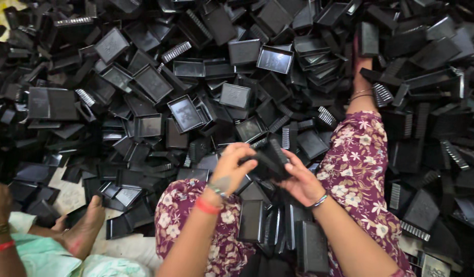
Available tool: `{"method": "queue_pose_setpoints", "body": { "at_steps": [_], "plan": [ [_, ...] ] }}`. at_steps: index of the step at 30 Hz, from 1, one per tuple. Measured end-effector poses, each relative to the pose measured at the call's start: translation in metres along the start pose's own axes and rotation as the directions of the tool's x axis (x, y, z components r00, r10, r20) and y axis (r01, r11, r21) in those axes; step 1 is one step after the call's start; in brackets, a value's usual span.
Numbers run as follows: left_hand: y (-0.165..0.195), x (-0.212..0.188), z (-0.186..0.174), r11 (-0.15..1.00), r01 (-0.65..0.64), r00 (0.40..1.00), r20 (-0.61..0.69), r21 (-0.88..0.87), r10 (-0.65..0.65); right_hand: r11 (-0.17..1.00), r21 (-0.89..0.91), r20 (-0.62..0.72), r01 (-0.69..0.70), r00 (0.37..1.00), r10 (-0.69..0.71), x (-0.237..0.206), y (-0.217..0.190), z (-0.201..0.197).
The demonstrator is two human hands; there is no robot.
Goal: The person sits on the floor surrounded by a large pile of black plastic tray components. They repeatedly pick up a base and a lid, snap them together to form a complete tray, and place the assembled unit back into the pile.
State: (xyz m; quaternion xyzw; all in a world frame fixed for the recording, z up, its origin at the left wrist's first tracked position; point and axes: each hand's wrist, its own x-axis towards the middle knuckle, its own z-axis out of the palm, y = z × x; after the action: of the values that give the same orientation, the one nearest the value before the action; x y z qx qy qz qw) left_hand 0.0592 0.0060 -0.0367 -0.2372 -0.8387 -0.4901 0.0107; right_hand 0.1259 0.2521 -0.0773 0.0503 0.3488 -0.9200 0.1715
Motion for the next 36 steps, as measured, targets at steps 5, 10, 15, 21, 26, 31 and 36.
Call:
{"method": "queue_pose_setpoints", "body": {
  "at_steps": [5,10,15,21,26,31,36],
  "plan": [
    [-0.001,0.009,0.068,0.961,0.184,0.961,-0.170,-0.205,-0.220,0.986,-0.163,-0.144,0.026,0.988,-0.049,0.000,0.007,0.004],
    [0.005,-0.001,0.091,0.436,0.277,0.920,0.106,-0.856,-0.377,0.782,-0.582,0.020,0.222,0.966,-0.259,-0.003,0.006,0.003],
    [0.005,0.003,0.070,0.146,0.325,0.833,0.209,-0.934,-0.512,0.939,-0.290,-0.137,0.186,0.963,-0.233,0.001,0.002,0.013],
    [0.014,0.005,0.064,0.321,0.328,0.926,0.235,-0.888,-0.296,0.904,-0.401,-0.118,0.145,0.971,-0.208,-0.008,-0.005,0.017],
    [0.014,0.004,0.065,0.189,0.423,0.847,0.312,-0.886,-0.432,0.806,-0.573,-0.034,0.150,0.978,-0.206,-0.010,-0.003,0.015],
    [0.019,0.006,0.065,0.186,0.435,0.870,0.358,-0.881,-0.339,0.887,-0.441,-0.122,0.138,0.970,-0.212,-0.010,-0.003,0.011],
    [0.026,0.005,0.070,0.115,0.455,0.843,0.386,-0.883,-0.375,0.642,-0.725,0.052,0.251,0.949,-0.311,-0.015,-0.006,0.010]
  ]
}}
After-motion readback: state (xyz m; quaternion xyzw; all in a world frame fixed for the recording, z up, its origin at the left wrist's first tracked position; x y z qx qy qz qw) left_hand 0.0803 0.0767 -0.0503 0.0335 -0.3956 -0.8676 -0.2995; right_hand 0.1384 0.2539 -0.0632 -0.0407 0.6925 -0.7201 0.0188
